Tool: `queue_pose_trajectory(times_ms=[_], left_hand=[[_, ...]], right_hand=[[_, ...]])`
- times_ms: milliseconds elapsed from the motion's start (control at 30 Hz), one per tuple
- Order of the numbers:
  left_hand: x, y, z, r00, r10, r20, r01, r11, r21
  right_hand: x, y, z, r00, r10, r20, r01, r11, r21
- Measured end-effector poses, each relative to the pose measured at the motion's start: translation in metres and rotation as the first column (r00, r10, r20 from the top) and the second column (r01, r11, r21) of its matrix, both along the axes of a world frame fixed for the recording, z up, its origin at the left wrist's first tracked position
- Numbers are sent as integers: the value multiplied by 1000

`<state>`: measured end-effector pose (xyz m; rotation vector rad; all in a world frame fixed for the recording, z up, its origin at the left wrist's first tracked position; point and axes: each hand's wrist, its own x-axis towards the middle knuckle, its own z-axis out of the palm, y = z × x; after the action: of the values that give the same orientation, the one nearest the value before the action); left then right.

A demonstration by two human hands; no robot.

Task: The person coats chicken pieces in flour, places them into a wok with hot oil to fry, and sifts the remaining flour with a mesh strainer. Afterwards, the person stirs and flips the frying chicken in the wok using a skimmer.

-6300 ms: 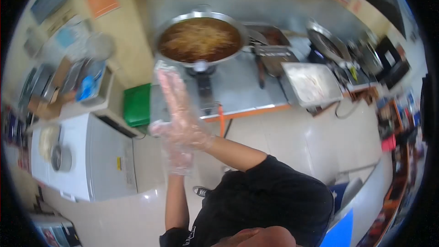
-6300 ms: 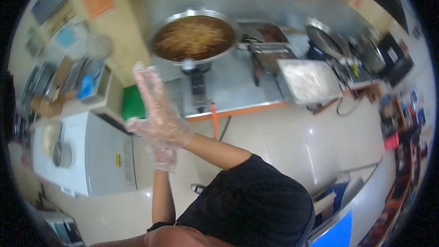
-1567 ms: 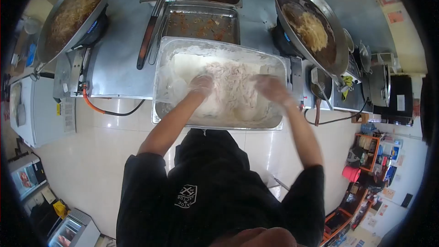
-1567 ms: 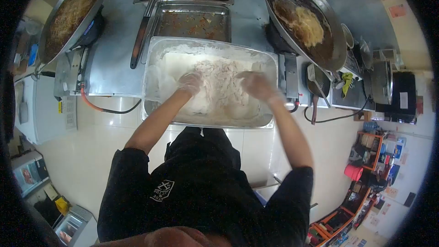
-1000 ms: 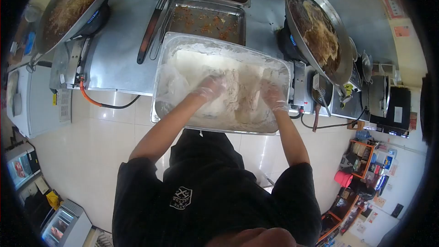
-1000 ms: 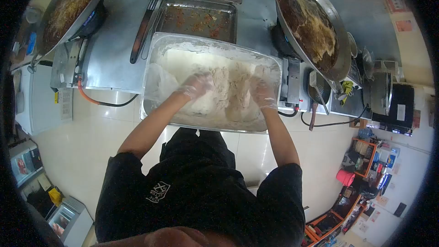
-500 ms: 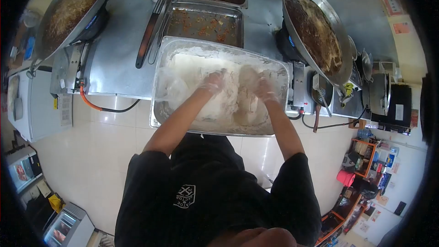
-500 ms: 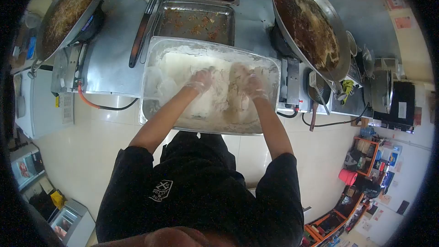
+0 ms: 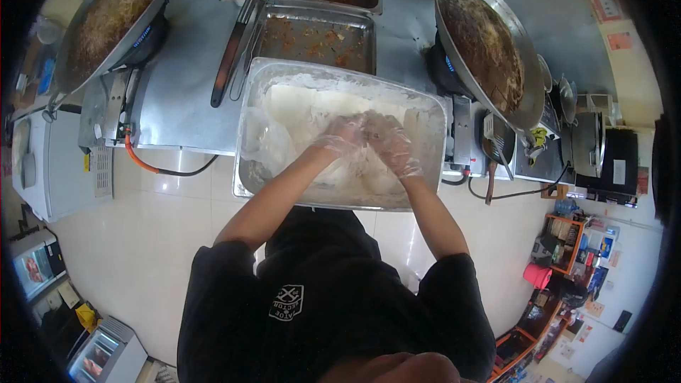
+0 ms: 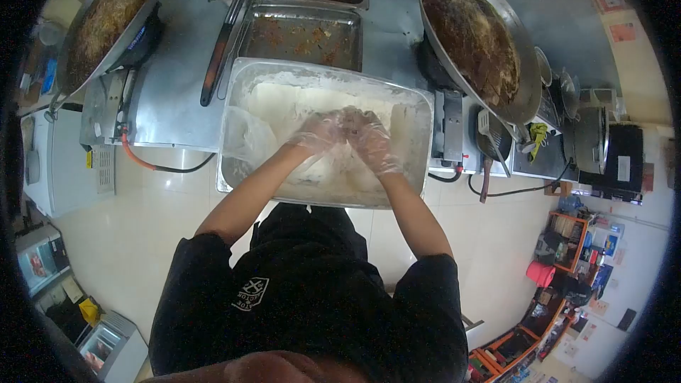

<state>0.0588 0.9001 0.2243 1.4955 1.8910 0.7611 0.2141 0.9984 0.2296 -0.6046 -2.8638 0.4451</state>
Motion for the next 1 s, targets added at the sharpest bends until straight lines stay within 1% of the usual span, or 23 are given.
queue_pose_trajectory(times_ms=[33,133,233,300,333,367,400,433,467,500,533,600,633,667,733,767,833,867,933,967,1000], left_hand=[[-9,-2,21,992,67,110,-67,998,-3],[-25,-6,10,986,95,137,-109,990,94],[-9,-6,9,997,-18,78,9,994,112],[-8,-14,31,996,-93,18,85,964,253],[-7,-20,44,991,-132,-11,128,939,320],[-6,-23,58,963,-220,156,153,922,356],[-6,-26,72,898,-306,317,171,905,390],[-4,-29,70,868,-335,366,163,889,428],[-2,-32,68,834,-366,413,154,872,464],[3,-35,45,864,-343,368,125,855,503],[6,-39,33,891,-312,328,95,837,539],[2,-45,50,972,-142,185,22,845,534],[-4,-45,55,993,-51,108,-15,841,540],[-14,-44,41,983,-20,185,-86,834,545],[-32,-45,-9,939,46,341,-232,817,528],[-33,-45,-17,939,97,329,-251,848,467],[-37,-43,-28,937,198,287,-295,890,348],[-34,-41,-45,914,177,364,-318,871,375],[-33,-39,-63,977,199,77,-213,918,335],[-34,-36,-68,978,199,-70,-169,939,301],[-34,-33,-71,977,191,-98,-172,970,170]], right_hand=[[-7,1,9,1000,-13,-26,14,1000,6],[-13,-5,64,988,-37,149,71,970,-231],[-24,-30,68,993,-122,1,106,855,-508],[-23,-31,45,975,-148,-164,-35,628,-777],[-19,-31,35,954,-182,-239,-123,487,-865],[-17,-34,35,953,-210,-219,-110,435,-894],[-15,-38,36,952,-235,-197,-97,378,-921],[-11,-39,35,950,-257,-177,-89,319,-944],[-11,-40,35,949,-237,-206,-87,431,-898],[-7,-37,40,959,-271,-80,48,437,-898],[-9,-42,71,951,-305,49,184,433,-882],[-4,-41,78,939,-334,76,218,410,-886],[6,-36,55,942,-333,-27,114,399,-910],[13,-30,44,933,-335,-130,10,386,-922],[19,-26,77,932,-296,-206,-32,502,-864],[22,-24,97,933,-269,-239,-52,555,-830],[32,-8,126,962,-258,-85,106,644,-757],[36,1,143,966,-259,-10,177,688,-704],[38,12,193,956,-242,-168,73,746,-662],[42,23,210,952,-249,-178,92,787,-609],[47,36,228,949,-254,-188,111,824,-555]])
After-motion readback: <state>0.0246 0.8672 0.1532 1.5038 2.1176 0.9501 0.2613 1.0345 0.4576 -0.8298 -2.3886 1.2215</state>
